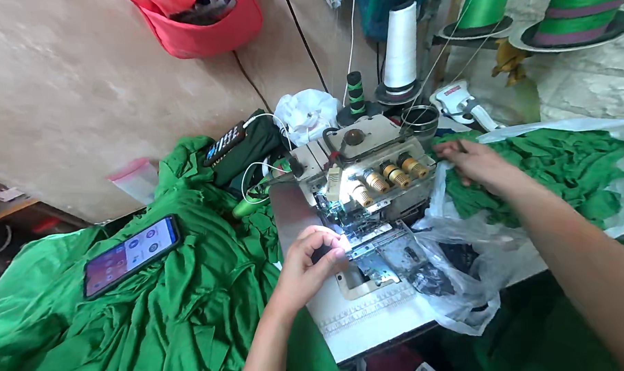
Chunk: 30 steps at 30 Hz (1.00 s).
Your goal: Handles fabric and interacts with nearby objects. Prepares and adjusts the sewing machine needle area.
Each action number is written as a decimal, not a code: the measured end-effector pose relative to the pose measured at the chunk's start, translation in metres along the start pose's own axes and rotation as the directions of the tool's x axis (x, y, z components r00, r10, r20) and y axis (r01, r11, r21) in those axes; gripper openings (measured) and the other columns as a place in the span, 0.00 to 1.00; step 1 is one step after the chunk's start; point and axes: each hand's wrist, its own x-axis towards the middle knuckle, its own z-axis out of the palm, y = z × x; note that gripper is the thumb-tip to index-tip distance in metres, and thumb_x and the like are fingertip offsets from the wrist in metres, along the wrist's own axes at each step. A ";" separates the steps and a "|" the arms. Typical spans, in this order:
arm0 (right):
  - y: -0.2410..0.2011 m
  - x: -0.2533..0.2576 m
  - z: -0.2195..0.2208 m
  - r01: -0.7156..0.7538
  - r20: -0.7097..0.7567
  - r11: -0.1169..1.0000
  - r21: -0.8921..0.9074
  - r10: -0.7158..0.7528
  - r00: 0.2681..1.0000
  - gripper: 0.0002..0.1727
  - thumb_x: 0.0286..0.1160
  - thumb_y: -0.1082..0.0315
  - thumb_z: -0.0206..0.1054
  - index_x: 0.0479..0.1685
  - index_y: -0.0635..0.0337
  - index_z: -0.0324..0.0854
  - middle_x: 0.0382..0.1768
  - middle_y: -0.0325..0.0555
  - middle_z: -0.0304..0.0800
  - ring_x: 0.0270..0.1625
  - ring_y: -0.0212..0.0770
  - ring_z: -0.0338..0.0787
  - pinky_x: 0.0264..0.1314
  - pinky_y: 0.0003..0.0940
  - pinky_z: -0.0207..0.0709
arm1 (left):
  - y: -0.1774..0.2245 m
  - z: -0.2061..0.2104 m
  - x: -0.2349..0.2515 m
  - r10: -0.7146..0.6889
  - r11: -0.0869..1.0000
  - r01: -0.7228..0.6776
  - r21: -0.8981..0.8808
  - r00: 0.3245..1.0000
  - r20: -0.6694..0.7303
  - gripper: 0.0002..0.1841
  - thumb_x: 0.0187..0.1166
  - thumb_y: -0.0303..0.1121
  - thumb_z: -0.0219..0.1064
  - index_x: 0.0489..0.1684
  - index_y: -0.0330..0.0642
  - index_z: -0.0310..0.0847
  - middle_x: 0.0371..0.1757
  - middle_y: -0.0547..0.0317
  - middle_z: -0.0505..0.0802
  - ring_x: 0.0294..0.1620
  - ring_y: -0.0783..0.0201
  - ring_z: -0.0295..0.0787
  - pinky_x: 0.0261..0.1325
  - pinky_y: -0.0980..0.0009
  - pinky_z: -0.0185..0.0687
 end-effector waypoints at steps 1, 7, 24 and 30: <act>0.005 0.015 0.005 -0.050 0.061 0.999 0.017 0.049 0.997 0.22 0.96 0.57 0.46 0.78 0.53 0.73 0.42 0.50 0.80 0.26 0.38 0.70 0.28 0.37 0.67 | 0.000 -0.001 0.000 0.004 1.000 -0.004 0.001 1.000 0.007 0.07 0.77 0.33 0.69 0.33 0.39 0.88 0.49 0.60 0.91 0.60 0.75 0.84 0.64 0.79 0.80; 0.013 0.039 0.021 -0.256 0.298 0.914 0.315 0.161 0.941 0.17 0.95 0.53 0.45 0.69 0.41 0.74 0.13 0.29 0.61 0.10 0.23 0.54 0.12 0.18 0.50 | -0.001 -0.003 -0.002 0.011 0.998 -0.011 -0.062 1.000 0.000 0.09 0.75 0.34 0.71 0.27 0.39 0.85 0.50 0.60 0.90 0.60 0.75 0.83 0.62 0.80 0.80; -0.004 0.046 0.024 -0.219 0.227 0.975 -0.029 0.220 0.949 0.34 0.91 0.37 0.37 0.58 0.56 0.76 0.22 0.39 0.63 0.17 0.33 0.58 0.19 0.29 0.55 | 0.000 -0.002 0.000 -0.011 1.000 0.011 -0.018 1.000 -0.005 0.07 0.72 0.33 0.74 0.28 0.40 0.89 0.49 0.61 0.91 0.59 0.74 0.83 0.61 0.80 0.79; -0.015 -0.044 -0.003 0.321 -0.203 0.945 -0.069 -0.328 0.922 0.20 0.90 0.56 0.57 0.60 0.67 0.78 0.41 0.59 0.87 0.38 0.53 0.88 0.43 0.57 0.81 | 0.001 0.002 -0.001 -0.019 1.000 0.020 0.024 0.999 -0.031 0.06 0.72 0.33 0.75 0.29 0.41 0.92 0.48 0.61 0.90 0.59 0.74 0.82 0.62 0.80 0.77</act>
